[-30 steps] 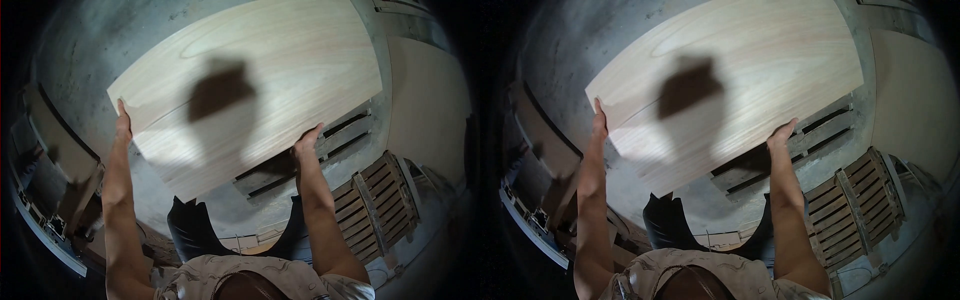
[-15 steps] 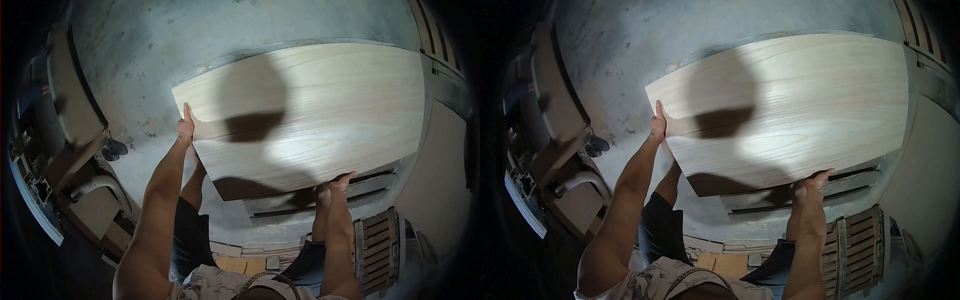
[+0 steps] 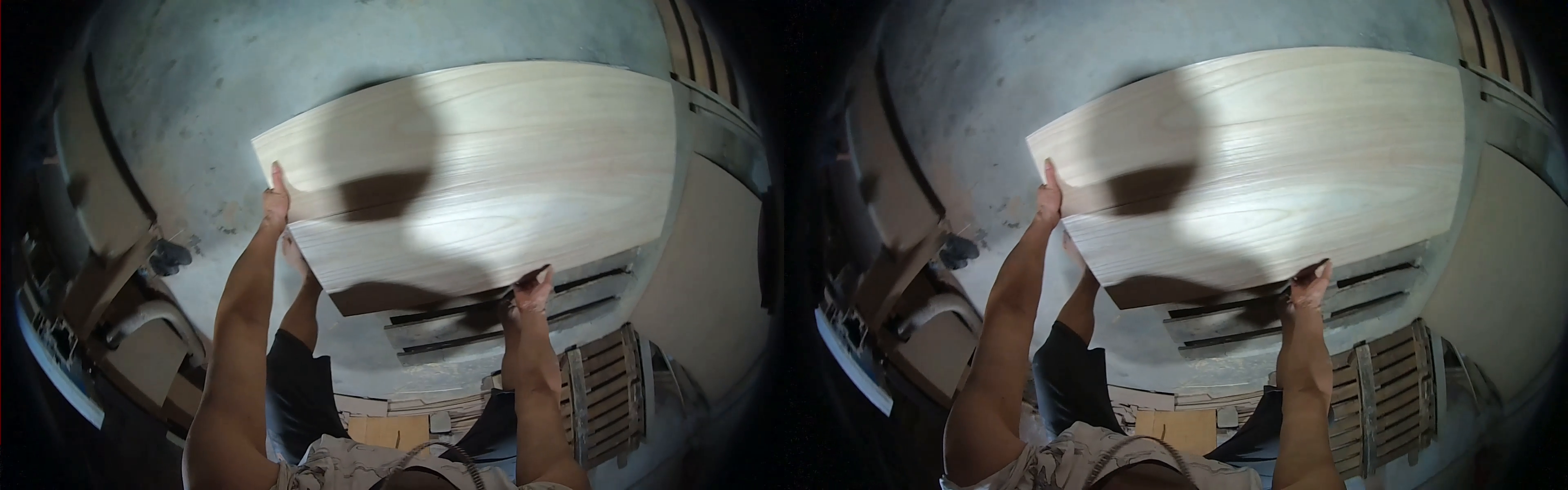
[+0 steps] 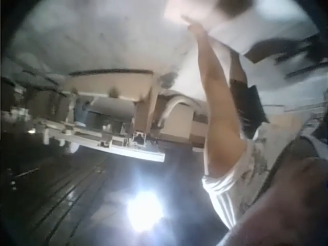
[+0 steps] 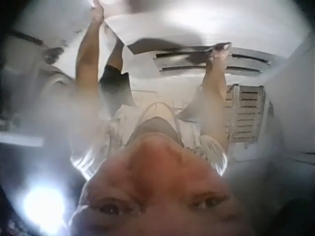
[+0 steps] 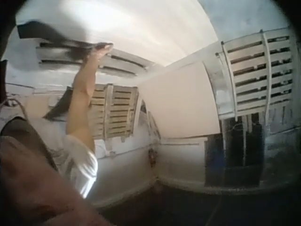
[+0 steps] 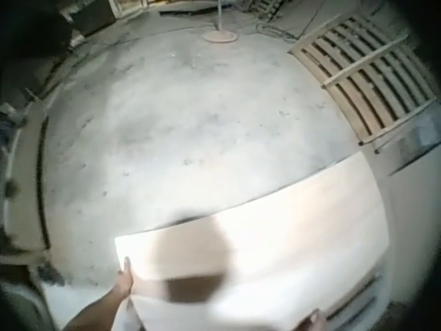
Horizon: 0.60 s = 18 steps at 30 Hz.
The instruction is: The person lifts cut wooden boards from a table saw and stacks them onto a pallet by hand. Then, the person works with a coworker to load another wooden board onto the sliding table saw and positions wooden blocks near the machine.
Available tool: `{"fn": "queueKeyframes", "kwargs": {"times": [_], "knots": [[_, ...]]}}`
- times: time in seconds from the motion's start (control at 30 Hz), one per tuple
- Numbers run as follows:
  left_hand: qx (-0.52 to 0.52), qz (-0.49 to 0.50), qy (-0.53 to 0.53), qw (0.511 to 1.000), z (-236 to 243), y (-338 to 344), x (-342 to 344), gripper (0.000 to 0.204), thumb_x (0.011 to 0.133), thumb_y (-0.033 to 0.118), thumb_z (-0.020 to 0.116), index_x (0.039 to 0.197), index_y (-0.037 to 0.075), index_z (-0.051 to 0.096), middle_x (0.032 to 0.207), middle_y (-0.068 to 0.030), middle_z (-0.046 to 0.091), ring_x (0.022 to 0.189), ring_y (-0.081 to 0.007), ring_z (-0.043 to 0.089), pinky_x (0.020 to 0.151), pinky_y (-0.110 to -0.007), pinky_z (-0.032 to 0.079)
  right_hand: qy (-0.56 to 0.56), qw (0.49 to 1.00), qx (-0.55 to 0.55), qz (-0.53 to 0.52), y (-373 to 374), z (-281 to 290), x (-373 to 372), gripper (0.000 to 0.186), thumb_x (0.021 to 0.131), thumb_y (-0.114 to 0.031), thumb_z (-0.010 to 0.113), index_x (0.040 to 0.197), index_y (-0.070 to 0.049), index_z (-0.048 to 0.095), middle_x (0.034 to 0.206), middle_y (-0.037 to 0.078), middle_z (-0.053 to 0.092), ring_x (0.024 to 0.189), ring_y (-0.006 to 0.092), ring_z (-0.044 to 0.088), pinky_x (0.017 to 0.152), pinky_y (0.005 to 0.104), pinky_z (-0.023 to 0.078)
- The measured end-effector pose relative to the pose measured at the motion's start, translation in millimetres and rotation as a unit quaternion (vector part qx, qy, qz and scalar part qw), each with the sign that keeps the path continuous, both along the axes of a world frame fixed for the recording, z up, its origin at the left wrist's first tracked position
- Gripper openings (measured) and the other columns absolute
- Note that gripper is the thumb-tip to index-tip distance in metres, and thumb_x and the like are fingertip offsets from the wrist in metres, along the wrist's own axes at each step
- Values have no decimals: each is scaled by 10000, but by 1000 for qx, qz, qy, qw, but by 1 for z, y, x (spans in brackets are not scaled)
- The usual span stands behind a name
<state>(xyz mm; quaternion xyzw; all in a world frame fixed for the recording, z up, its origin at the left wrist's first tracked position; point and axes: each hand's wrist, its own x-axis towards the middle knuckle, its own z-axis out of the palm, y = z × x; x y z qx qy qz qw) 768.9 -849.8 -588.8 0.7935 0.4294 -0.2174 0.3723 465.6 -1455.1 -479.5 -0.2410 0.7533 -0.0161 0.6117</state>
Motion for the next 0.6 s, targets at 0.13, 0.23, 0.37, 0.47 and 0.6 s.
{"fn": "queueKeyframes", "kwargs": {"times": [0.13, 0.23, 0.37, 0.47, 0.6], "knots": [[-81, 47, 66, 993, -20, 56, 11, 1082, 934, 826, 393, 1293, -175, 596, 1225, -280, 684, 1116, -344, 669, 992, -417, 513, -8, 1000, 15, 16, 22, -43, -2, 554, 882, -704, 642, 1000, -164, 671, 847, 34, 649, 896, 207, 595, 819, 373, 473], [-28, -29, 31, 999, -47, 32, -1, 1100, 914, 862, 350, 1281, -137, 626, 1171, -306, 692, 1119, -369, 658, 1002, -396, 481, -34, 995, -80, 44, -41, -65, -24, 474, 939, -576, 672, 1217, -195, 617, 963, 10, 663, 939, 186, 601, 746, 360, 470], [46, -114, 39, 992, -15, 90, 0, 1098, 911, 868, 346, 1208, -140, 667, 1129, -330, 694, 1125, -359, 649, 978, -387, 469, -42, 990, -136, 17, 53, -87, 12, 581, 976, -533, 656, 1444, -226, 498, 1277, 8, 638, 1144, 214, 589, 873, 416, 498], [22, -121, -70, 990, -3, 102, -7, 1073, 922, 846, 382, 1282, -134, 627, 1196, -301, 687, 1104, -337, 647, 1008, -362, 454, -48, 994, -103, -6, 71, -82, 17, 762, 970, -561, 657, 1583, -210, 371, 1589, 7, 425, 1423, 260, 421, 1165, 462, 367], [-18, 0, 27, 999, 21, 52, 0, 1028, 948, 811, 394, 1402, -97, 556, 1294, -247, 669, 1171, -297, 621, 1060, -337, 426, -57, 990, -131, 11, 37, -67, 3, 765, 974, -547, 660, 1581, -189, 364, 1577, 17, 437, 1408, 258, 435, 1146, 447, 393]]}}
